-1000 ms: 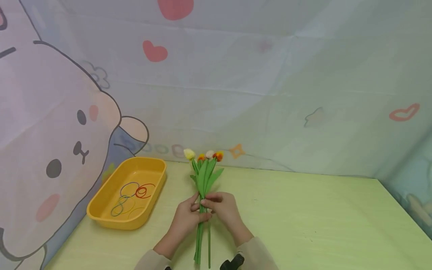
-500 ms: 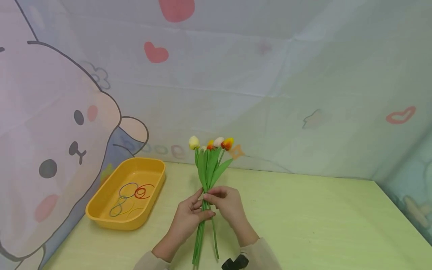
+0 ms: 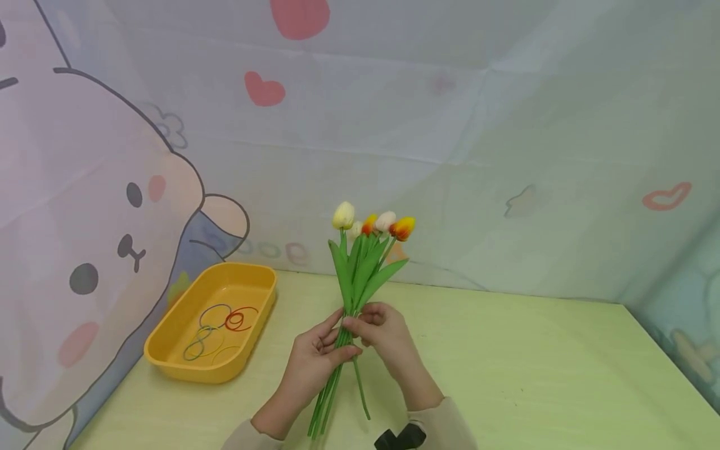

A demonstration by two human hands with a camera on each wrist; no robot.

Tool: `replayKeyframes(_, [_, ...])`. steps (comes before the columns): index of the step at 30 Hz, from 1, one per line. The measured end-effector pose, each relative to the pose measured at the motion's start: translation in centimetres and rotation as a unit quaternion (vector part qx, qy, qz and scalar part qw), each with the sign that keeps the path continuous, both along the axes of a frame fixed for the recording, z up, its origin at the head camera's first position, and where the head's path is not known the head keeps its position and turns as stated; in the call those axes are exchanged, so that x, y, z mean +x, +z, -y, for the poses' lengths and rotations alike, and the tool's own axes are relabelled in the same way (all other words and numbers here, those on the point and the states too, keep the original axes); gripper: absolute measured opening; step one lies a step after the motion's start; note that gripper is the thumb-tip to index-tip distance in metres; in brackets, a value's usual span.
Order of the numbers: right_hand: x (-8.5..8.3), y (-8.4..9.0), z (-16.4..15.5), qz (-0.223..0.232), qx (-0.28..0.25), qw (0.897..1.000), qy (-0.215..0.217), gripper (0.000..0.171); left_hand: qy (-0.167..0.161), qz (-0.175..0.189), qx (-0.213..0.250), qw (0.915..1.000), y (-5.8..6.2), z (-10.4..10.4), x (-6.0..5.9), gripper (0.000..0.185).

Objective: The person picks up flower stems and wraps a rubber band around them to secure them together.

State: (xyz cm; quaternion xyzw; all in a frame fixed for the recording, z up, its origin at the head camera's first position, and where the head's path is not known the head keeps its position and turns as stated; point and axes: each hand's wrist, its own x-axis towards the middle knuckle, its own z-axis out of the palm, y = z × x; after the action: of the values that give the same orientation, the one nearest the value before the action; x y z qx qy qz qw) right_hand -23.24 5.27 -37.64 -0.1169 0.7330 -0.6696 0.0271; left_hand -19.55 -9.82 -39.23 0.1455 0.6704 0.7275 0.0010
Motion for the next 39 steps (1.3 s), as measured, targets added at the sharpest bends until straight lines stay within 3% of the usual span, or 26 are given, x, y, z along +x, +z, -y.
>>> replayKeyframes(8, [-0.2,0.2,-1.4,-0.003,0.002,0.996,0.089,0.032,-0.039,-0.024,0.006,0.9989,0.4,-0.1,0.4,0.075])
replayKeyframes(15, [0.0,0.7,-2.5,-0.012,0.011,0.99,0.14,0.038,-0.06,0.003,0.005,0.9982,0.6,-0.3,0.4,0.086])
replayKeyframes(20, [-0.1,0.7,-2.7,-0.023,0.008,0.988,0.153,0.031,-0.063,0.013,-0.005,0.9979,0.4,-0.4,0.3,0.083])
replayKeyframes(25, [-0.1,0.6,-2.4,-0.034,0.002,0.989,0.144,0.028,-0.051,0.009,-0.023,0.9984,0.1,-0.5,0.2,0.072])
replayKeyframes(32, [0.1,0.6,-1.9,-0.05,0.04,0.993,0.098,0.024,-0.057,-0.004,-0.027,0.998,-0.7,-1.0,0.3,0.06])
replayKeyframes(39, [0.3,1.1,-2.0,-0.062,0.059,0.995,0.041,0.023,-0.051,-0.01,-0.09,0.9946,-1.3,-1.7,0.8,0.033])
